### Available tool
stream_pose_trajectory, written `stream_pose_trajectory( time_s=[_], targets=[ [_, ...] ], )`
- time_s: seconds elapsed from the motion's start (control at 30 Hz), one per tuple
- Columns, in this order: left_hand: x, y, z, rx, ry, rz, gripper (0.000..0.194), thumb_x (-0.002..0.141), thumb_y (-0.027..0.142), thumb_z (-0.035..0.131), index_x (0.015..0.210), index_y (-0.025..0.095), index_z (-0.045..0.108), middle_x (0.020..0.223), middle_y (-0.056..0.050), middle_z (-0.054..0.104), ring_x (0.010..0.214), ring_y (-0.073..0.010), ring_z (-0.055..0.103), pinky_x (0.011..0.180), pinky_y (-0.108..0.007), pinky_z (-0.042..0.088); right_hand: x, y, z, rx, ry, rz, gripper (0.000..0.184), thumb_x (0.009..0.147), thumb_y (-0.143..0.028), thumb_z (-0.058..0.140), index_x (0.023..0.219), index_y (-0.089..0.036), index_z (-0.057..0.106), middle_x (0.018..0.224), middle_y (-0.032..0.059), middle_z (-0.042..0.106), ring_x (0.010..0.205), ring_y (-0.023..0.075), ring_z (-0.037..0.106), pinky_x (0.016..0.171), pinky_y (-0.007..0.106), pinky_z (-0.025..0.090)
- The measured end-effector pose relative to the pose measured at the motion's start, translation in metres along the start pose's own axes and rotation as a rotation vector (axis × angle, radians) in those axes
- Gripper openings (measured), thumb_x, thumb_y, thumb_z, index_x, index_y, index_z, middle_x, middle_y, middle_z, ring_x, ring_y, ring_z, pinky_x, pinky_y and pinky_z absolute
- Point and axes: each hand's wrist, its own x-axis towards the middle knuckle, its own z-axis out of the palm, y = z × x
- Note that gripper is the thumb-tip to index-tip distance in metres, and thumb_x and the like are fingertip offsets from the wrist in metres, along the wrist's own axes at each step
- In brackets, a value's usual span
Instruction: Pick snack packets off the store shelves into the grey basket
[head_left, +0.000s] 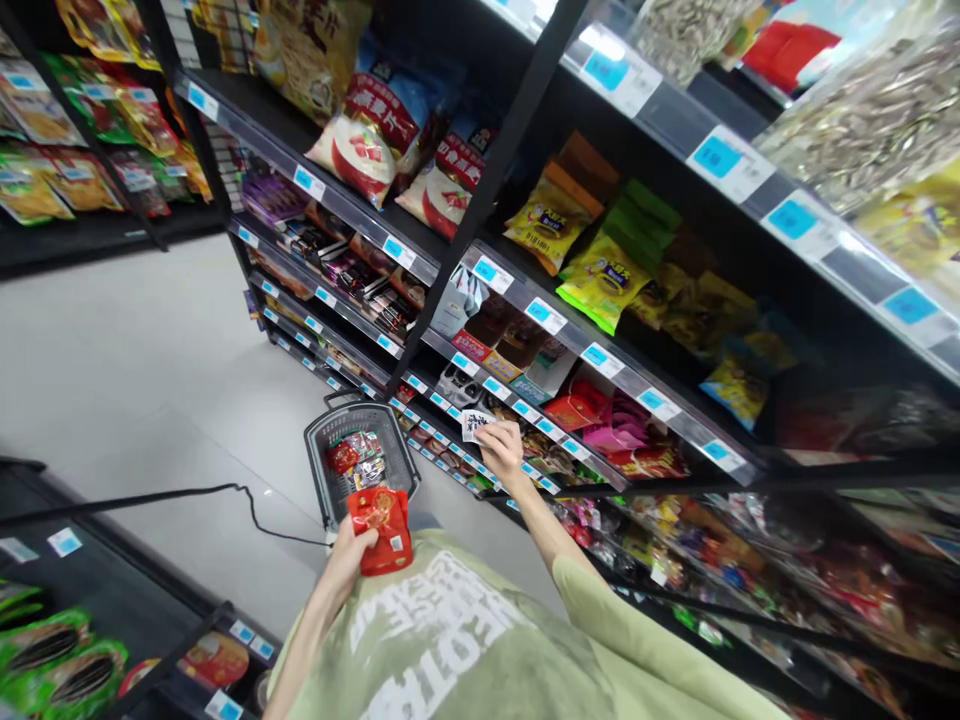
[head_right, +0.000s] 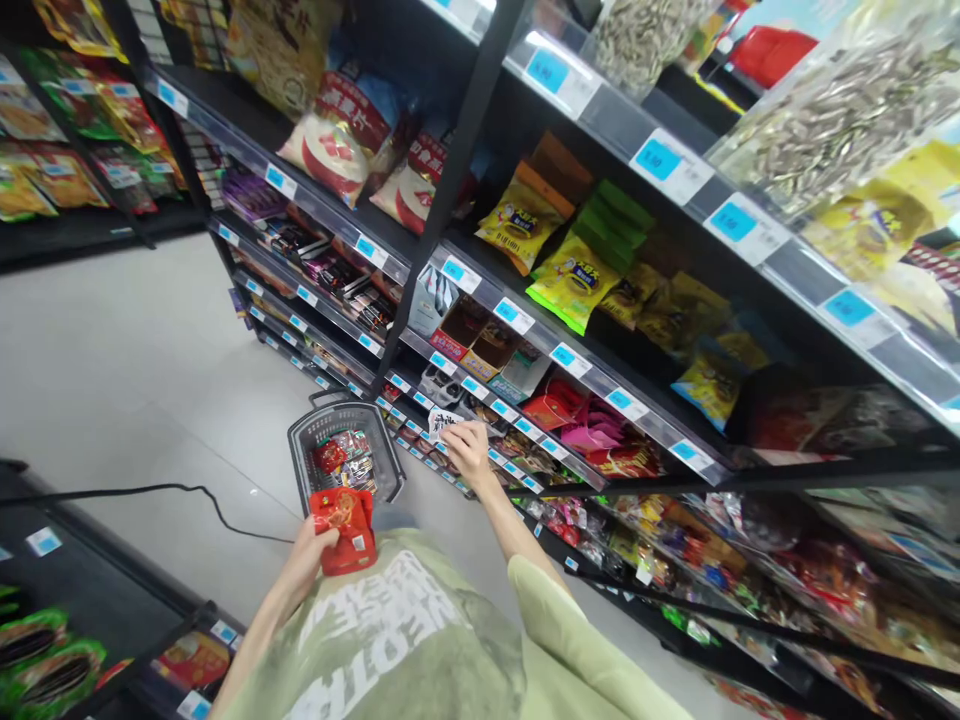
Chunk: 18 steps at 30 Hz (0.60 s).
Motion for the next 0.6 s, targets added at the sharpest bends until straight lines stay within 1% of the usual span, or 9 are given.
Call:
stream_pose_trajectory(
  time_s=[0.07, 0.17, 0.23, 0.3, 0.37, 0.47, 0.53, 0.6],
  targets=[
    [0.004, -0.002, 0.003, 0.01, -0.045, 0.038, 0.037, 0.049, 0.016, 0.055, 0.085, 0.016, 0.063, 0.071, 0.002, 0.066, 0.065, -0.017, 0.06, 0.063, -0.025, 0.048, 0.001, 0.003, -0.001, 0.003, -0.012, 0.018, 0.01, 0.083, -0.037, 0.07, 0.09, -0.035, 0.076, 0.095, 0.0071, 0.073, 0.098, 0.0306, 0.063, 0.093, 0.055, 0.047],
    [0.009, -0.003, 0.009, 0.034, -0.046, 0.054, 0.03, 0.05, 0.016, 0.056, 0.08, 0.017, 0.06, 0.064, 0.004, 0.061, 0.06, -0.0154, 0.057, 0.059, -0.024, 0.045, 0.004, 0.008, 0.001, 0.019, 0.034, 0.047, 0.009, 0.083, -0.037, 0.067, 0.086, -0.034, 0.075, 0.094, 0.0083, 0.07, 0.099, 0.0309, 0.062, 0.095, 0.056, 0.045],
    [0.008, -0.002, 0.013, 0.032, -0.042, 0.047, 0.03, 0.05, 0.017, 0.057, 0.08, 0.017, 0.06, 0.063, 0.004, 0.061, 0.061, -0.0166, 0.057, 0.06, -0.025, 0.046, 0.007, 0.013, 0.005, 0.03, 0.076, 0.066, 0.009, 0.082, -0.037, 0.065, 0.082, -0.033, 0.073, 0.094, 0.0084, 0.07, 0.099, 0.0306, 0.062, 0.096, 0.057, 0.045],
    [0.006, -0.001, 0.017, 0.024, -0.032, 0.033, 0.033, 0.05, 0.018, 0.057, 0.083, 0.016, 0.06, 0.064, 0.003, 0.061, 0.063, -0.0184, 0.059, 0.061, -0.026, 0.047, 0.009, 0.021, 0.01, 0.05, 0.078, 0.074, 0.009, 0.083, -0.036, 0.063, 0.081, -0.032, 0.071, 0.097, 0.0082, 0.071, 0.102, 0.0299, 0.062, 0.097, 0.058, 0.045],
    [0.003, -0.001, 0.02, 0.014, -0.014, 0.015, 0.036, 0.051, 0.018, 0.057, 0.086, 0.017, 0.061, 0.067, 0.002, 0.064, 0.064, -0.0187, 0.059, 0.062, -0.027, 0.047, 0.013, 0.031, 0.015, 0.063, 0.011, 0.061, 0.01, 0.085, -0.034, 0.06, 0.083, -0.031, 0.07, 0.102, 0.0081, 0.072, 0.107, 0.0285, 0.062, 0.099, 0.056, 0.045],
    [0.0, -0.008, 0.021, -0.022, 0.045, -0.023, 0.037, 0.05, 0.019, 0.056, 0.088, 0.017, 0.061, 0.068, 0.002, 0.065, 0.063, -0.0182, 0.059, 0.061, -0.026, 0.046, 0.027, 0.05, 0.027, 0.018, -0.182, 0.037, 0.016, 0.089, -0.03, 0.053, 0.088, -0.027, 0.069, 0.111, 0.0095, 0.071, 0.115, 0.026, 0.059, 0.104, 0.053, 0.042],
    [-0.003, -0.016, 0.02, -0.07, 0.08, -0.075, 0.038, 0.049, 0.02, 0.057, 0.087, 0.018, 0.061, 0.066, 0.002, 0.066, 0.061, -0.0191, 0.06, 0.06, -0.026, 0.045, 0.04, 0.067, 0.039, -0.028, -0.288, 0.039, 0.02, 0.091, -0.027, 0.049, 0.093, -0.024, 0.068, 0.117, 0.0111, 0.069, 0.121, 0.025, 0.056, 0.108, 0.052, 0.039],
    [-0.006, -0.027, 0.021, -0.131, 0.099, -0.138, 0.039, 0.048, 0.02, 0.058, 0.086, 0.018, 0.061, 0.065, 0.001, 0.067, 0.061, -0.0209, 0.061, 0.058, -0.027, 0.046, 0.054, 0.088, 0.053, -0.068, -0.33, 0.049, 0.022, 0.091, -0.023, 0.046, 0.097, -0.023, 0.067, 0.121, 0.0122, 0.067, 0.125, 0.0238, 0.053, 0.111, 0.051, 0.035]
  ],
)
